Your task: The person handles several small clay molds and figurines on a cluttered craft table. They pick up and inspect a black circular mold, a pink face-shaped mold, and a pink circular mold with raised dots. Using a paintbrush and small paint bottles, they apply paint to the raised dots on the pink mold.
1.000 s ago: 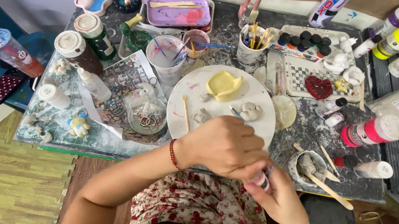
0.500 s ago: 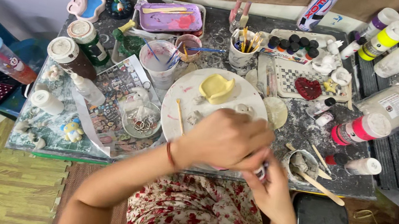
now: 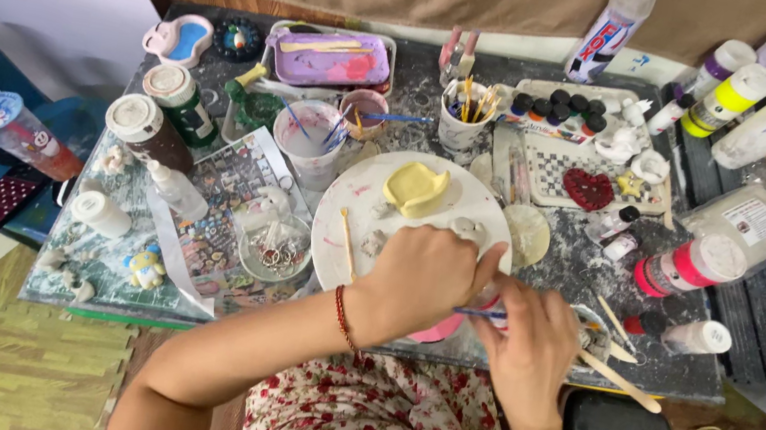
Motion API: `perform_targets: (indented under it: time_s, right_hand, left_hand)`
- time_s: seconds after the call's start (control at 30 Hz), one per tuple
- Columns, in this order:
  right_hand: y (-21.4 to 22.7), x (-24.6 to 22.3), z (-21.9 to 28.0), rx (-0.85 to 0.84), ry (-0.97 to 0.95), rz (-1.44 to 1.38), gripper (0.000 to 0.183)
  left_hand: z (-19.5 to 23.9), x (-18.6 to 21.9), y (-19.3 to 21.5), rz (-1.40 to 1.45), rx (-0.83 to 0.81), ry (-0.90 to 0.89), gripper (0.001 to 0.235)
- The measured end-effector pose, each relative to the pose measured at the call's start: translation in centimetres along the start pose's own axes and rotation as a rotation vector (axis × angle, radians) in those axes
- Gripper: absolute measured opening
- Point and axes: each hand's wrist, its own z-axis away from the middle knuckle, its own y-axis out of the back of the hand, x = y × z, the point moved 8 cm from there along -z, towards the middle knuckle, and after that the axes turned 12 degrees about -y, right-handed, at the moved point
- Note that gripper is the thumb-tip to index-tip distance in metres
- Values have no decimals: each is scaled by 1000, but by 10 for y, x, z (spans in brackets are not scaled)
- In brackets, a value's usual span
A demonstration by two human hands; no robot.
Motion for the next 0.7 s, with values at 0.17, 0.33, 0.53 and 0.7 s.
perform_targets:
  time_s: [0.17, 0.33, 0.53, 0.7]
  right_hand:
    - [-13, 23, 3, -165, -311, -357, 45]
    - [-25, 36, 11, -247, -483, -745, 41]
    - [-12, 22, 3, -160, -347, -570, 47]
    - [-3, 16, 0, -8, -339, -293, 46]
  left_hand:
    - [2, 3, 13, 398, 2, 13, 41]
    - [12, 10, 26, 1422, 46, -266, 54]
    - [17, -14, 7, 1390, 182, 20, 63]
    - [16, -49, 1, 1085, 417, 364, 49]
